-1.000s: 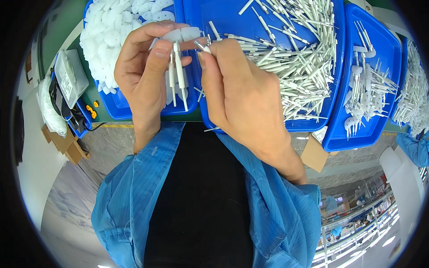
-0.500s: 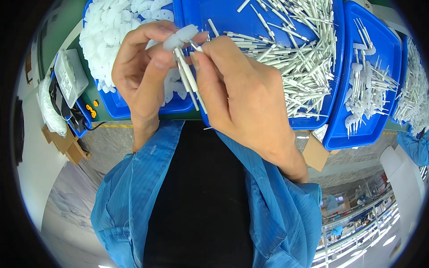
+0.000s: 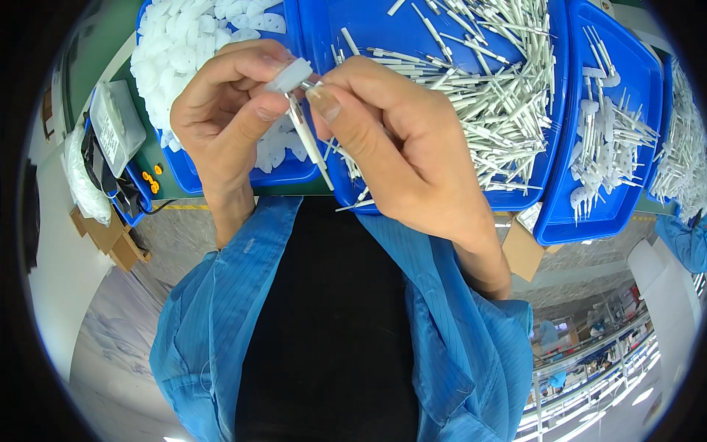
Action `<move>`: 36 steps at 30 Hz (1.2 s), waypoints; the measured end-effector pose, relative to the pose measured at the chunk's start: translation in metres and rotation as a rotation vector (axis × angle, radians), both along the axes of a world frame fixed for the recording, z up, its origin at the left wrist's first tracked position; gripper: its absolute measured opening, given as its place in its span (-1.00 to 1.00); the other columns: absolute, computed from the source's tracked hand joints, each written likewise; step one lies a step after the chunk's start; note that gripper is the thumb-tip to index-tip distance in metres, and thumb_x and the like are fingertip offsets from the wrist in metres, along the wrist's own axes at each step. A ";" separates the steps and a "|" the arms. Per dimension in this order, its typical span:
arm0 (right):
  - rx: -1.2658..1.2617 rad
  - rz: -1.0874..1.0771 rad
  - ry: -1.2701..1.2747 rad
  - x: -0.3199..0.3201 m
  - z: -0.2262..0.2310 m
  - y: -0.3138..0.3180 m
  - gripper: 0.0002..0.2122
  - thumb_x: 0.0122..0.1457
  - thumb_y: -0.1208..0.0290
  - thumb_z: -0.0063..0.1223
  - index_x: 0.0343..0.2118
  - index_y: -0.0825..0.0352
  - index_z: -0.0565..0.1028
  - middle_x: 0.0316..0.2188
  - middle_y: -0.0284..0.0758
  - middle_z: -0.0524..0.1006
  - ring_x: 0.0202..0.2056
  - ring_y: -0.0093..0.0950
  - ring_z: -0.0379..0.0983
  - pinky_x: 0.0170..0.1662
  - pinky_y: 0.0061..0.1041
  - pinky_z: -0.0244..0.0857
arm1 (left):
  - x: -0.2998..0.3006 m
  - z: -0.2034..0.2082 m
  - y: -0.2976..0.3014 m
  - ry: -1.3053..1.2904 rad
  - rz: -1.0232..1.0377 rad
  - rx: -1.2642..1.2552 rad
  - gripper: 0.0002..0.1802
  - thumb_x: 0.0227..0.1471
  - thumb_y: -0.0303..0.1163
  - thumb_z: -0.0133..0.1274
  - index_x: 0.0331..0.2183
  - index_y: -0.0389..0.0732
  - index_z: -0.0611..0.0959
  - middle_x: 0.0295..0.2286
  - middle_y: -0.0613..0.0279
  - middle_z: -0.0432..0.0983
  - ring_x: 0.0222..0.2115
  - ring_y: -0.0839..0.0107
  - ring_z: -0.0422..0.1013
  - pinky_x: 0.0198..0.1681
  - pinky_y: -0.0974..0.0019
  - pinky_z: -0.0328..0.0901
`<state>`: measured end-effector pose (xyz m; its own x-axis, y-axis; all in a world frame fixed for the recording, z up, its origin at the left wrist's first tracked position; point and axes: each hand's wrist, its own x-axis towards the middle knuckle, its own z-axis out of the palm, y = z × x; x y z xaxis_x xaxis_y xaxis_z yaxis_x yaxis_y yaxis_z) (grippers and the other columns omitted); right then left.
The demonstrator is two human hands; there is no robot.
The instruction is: The person repeatedly picks up a white plastic cap and a white plastic rod from blue trays. They insert the rod into the cap by hand and place the assembled unit into a third tray. The process is continuous and repetitive throughout the clip.
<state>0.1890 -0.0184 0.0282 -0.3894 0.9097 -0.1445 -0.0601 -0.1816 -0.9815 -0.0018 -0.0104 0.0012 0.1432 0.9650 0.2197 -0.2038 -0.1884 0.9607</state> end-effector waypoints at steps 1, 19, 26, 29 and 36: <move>0.054 -0.020 -0.016 -0.002 -0.002 0.000 -0.85 0.31 0.46 -0.11 -0.35 0.41 0.44 -0.58 -0.51 0.37 -0.61 -0.82 0.09 -0.56 -0.76 -0.04 | 0.000 0.001 0.000 0.023 0.006 0.009 -0.69 -0.15 -0.57 0.30 -0.28 -0.40 0.60 -0.25 -0.05 0.53 -0.33 0.34 0.52 -0.25 0.35 0.45; 0.744 -0.218 -0.533 -0.015 -0.008 -0.008 -0.90 0.12 0.46 0.15 -0.36 0.32 0.47 -0.67 -0.40 0.39 -0.79 -0.51 0.26 -0.71 -0.56 0.15 | -0.006 0.010 -0.003 0.242 0.021 0.213 -0.62 -0.20 -0.42 0.37 -0.32 -0.37 0.61 -0.31 -0.04 0.53 -0.34 0.31 0.50 -0.27 0.33 0.42; 0.845 -0.163 -0.356 -0.004 -0.019 -0.003 -0.83 -0.01 0.51 0.21 -0.34 0.40 0.48 -0.59 -0.28 0.42 -0.55 -0.37 0.38 -0.50 -0.44 0.27 | 0.010 0.018 -0.009 0.203 0.109 0.192 -0.51 -0.39 -0.51 0.43 -0.31 -0.42 0.60 -0.32 -0.10 0.55 -0.35 0.24 0.55 -0.27 0.29 0.46; 0.838 -0.077 -0.433 0.006 -0.015 0.002 -0.86 0.09 0.57 0.09 -0.29 0.46 0.50 -0.50 -0.19 0.47 -0.45 -0.35 0.38 -0.38 -0.46 0.28 | 0.000 0.016 -0.004 0.322 0.037 0.297 -0.48 -0.46 -0.58 0.43 -0.30 -0.44 0.61 -0.34 -0.11 0.57 -0.36 0.23 0.56 -0.27 0.31 0.47; 0.417 -0.170 -0.431 -0.007 0.001 -0.009 -0.90 0.16 0.48 0.08 -0.33 0.39 0.54 -0.53 -0.24 0.50 -0.57 -0.52 0.38 -0.52 -0.57 0.22 | 0.005 0.005 0.005 0.460 0.095 0.742 -0.73 -0.32 -0.49 0.39 -0.44 -0.31 0.69 -0.45 0.06 0.61 -0.43 0.30 0.56 -0.39 0.38 0.46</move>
